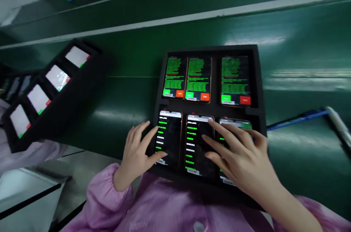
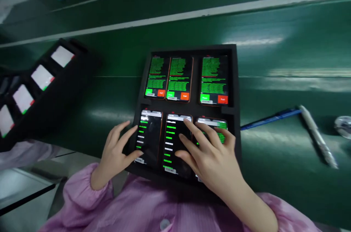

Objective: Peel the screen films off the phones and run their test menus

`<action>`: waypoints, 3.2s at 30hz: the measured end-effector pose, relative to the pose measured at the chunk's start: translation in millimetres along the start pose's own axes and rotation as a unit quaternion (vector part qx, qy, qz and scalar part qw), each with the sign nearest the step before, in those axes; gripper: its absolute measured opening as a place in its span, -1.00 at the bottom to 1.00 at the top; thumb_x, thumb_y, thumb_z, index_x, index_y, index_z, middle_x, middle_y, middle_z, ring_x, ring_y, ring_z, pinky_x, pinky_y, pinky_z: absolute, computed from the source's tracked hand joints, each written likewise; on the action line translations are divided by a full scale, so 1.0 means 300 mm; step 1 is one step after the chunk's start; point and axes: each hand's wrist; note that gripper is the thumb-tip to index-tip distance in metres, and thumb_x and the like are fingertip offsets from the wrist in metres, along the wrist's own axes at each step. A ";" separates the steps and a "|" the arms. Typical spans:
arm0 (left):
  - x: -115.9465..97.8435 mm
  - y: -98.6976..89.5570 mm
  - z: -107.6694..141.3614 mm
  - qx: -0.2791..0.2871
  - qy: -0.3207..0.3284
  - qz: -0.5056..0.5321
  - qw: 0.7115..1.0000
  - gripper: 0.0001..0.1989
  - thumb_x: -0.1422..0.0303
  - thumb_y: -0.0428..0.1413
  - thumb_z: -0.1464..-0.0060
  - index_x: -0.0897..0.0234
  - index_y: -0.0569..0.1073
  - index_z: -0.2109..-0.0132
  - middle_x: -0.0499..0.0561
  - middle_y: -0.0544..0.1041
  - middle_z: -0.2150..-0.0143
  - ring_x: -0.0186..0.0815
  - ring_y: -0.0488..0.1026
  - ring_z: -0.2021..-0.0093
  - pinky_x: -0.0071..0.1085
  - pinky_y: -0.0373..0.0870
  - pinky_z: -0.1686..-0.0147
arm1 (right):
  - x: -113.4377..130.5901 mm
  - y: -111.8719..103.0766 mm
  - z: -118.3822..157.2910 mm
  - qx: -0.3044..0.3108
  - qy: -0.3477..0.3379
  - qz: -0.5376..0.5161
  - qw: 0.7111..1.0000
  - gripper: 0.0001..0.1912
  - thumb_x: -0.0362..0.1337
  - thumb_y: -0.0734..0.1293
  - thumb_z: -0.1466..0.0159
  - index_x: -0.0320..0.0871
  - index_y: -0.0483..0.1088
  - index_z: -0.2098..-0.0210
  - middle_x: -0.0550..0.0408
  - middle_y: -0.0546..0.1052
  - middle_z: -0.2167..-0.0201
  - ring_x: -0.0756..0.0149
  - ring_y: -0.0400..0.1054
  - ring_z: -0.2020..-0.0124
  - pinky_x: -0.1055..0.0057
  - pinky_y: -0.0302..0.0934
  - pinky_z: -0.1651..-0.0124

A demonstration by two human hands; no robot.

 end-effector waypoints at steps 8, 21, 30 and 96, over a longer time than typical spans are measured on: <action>0.021 -0.003 -0.008 -0.015 -0.017 0.024 0.999 -0.26 -0.21 0.05 -0.30 0.13 0.31 -0.41 0.31 0.23 -0.45 0.23 0.25 -0.40 0.29 0.21 -0.34 | -0.137 -0.147 0.121 -0.171 0.163 -0.048 0.970 -0.54 -0.43 0.09 -0.47 0.06 0.59 0.10 0.07 0.63 0.11 0.09 0.52 0.14 0.08 0.27 0.07; 0.023 -0.031 0.097 0.076 0.055 0.023 0.995 -0.39 -0.07 0.13 -0.33 -0.02 0.36 -0.41 0.22 0.26 -0.43 0.18 0.24 -0.41 0.38 -0.03 -0.44 | 0.165 -0.016 0.281 0.098 0.147 0.077 0.981 -0.29 0.28 0.11 -0.43 0.32 0.08 -0.50 -0.31 0.24 -0.41 -0.54 0.04 -0.39 -0.41 0.11 -0.08; 0.050 -0.058 0.145 0.062 0.094 0.074 0.991 -0.41 0.10 0.00 -0.47 0.05 0.16 -0.53 0.19 0.36 -0.39 -0.03 0.31 -0.40 0.13 0.06 -0.49 | 0.176 0.025 0.140 0.024 0.069 -0.057 0.996 -0.54 0.13 0.16 -0.50 0.13 0.55 -0.12 0.01 0.55 -0.22 -0.06 0.21 -0.36 -0.10 -0.06 -0.35; 0.081 0.006 -0.111 0.003 0.061 0.027 0.998 -0.54 0.07 0.03 -0.45 0.16 0.45 -0.33 0.29 0.28 -0.44 0.17 0.27 -0.40 0.30 0.29 -0.29 | 0.055 -0.005 0.101 0.006 0.210 0.051 0.976 -0.56 0.03 0.22 -0.51 0.18 0.42 -0.31 -0.13 0.42 -0.33 -0.36 0.20 -0.35 -0.38 0.21 -0.14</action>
Point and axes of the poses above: each hand's wrist, its own z-axis away from the middle knuckle, its own y-axis out of the palm, x = y × z
